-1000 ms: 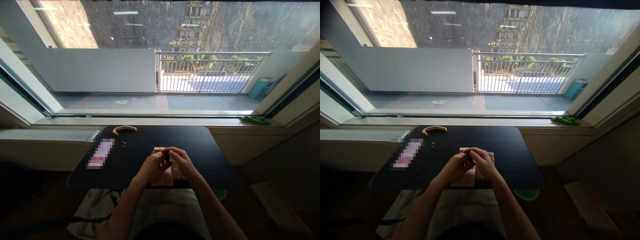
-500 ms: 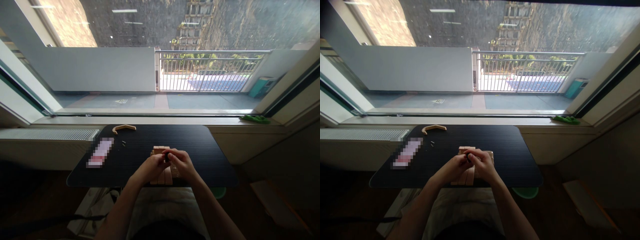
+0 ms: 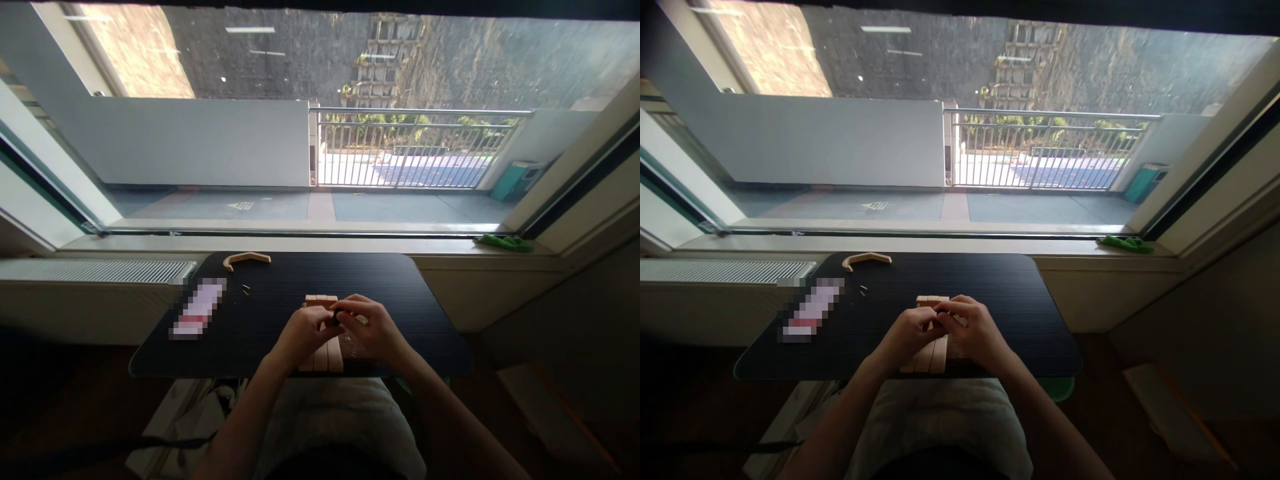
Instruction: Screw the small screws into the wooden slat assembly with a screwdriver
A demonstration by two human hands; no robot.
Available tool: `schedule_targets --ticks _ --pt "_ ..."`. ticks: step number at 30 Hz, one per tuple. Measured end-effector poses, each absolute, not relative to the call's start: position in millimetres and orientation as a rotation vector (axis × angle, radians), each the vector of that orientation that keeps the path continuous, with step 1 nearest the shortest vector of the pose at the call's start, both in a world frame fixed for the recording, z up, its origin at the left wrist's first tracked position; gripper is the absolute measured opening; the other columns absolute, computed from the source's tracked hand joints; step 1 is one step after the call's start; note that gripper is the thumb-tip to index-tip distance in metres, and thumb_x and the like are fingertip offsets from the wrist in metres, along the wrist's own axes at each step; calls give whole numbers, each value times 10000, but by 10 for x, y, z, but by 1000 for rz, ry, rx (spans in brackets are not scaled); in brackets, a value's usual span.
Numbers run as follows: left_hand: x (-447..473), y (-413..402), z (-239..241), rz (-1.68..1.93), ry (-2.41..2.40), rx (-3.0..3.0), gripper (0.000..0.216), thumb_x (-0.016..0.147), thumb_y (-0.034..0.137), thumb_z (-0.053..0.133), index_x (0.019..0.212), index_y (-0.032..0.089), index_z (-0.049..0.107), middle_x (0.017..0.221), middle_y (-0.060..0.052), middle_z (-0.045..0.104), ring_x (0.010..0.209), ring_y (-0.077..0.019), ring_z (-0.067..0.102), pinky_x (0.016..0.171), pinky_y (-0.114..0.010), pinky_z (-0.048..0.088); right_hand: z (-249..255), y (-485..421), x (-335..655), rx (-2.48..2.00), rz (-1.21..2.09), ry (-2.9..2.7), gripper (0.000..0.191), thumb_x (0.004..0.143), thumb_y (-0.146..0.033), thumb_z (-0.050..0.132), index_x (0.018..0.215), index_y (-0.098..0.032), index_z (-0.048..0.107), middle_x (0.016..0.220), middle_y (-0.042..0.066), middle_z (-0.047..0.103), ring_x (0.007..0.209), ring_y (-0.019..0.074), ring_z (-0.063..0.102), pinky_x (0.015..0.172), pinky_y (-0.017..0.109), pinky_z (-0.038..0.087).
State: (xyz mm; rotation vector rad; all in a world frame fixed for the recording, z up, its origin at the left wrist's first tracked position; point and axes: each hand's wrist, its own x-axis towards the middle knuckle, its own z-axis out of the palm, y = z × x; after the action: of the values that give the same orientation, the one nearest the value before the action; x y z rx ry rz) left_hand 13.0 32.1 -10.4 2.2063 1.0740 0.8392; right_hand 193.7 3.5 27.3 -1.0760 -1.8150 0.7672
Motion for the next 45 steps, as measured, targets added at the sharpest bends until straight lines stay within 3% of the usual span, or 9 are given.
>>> schedule_targets --ticks 5,7,11,17,26,45 --pt "137 294 -73 816 975 2371 271 899 250 696 657 165 611 650 31 601 591 -102 501 574 -228 326 884 91 2048 -1092 490 -2582 155 916 -142 607 960 -165 753 874 69 713 813 182 628 730 288 436" --pt "141 283 -47 784 978 2368 288 894 224 699 635 165 587 631 40 581 565 -94 471 558 -227 312 1076 120 2030 -1065 401 -2831 151 904 -90 598 872 -140 737 845 75 710 790 178 618 703 282 408" --pt "118 290 -42 738 986 2324 308 904 205 671 615 163 574 627 43 558 561 -90 452 558 -223 310 1187 192 1947 -1043 301 -3037 161 848 -17 606 805 -127 715 821 78 722 774 181 611 662 288 361" --pt "47 325 -72 652 1045 2282 295 918 285 633 650 167 611 638 23 577 598 -110 485 572 -231 331 1057 277 1895 -935 231 -3027 172 869 -18 588 896 -126 719 836 77 734 760 176 629 644 285 343" --pt "49 321 -60 622 1040 2193 243 927 287 620 720 161 644 667 22 608 612 -124 519 575 -241 326 998 255 1916 -994 148 -2982 175 856 -4 582 844 -122 712 766 72 706 704 170 622 653 282 363" --pt "69 295 -19 575 991 2083 296 958 379 511 895 178 720 724 8 648 674 -146 534 609 -243 376 772 178 1957 -1277 131 -2733 100 940 -187 635 920 -132 716 746 64 712 667 164 622 661 279 374"
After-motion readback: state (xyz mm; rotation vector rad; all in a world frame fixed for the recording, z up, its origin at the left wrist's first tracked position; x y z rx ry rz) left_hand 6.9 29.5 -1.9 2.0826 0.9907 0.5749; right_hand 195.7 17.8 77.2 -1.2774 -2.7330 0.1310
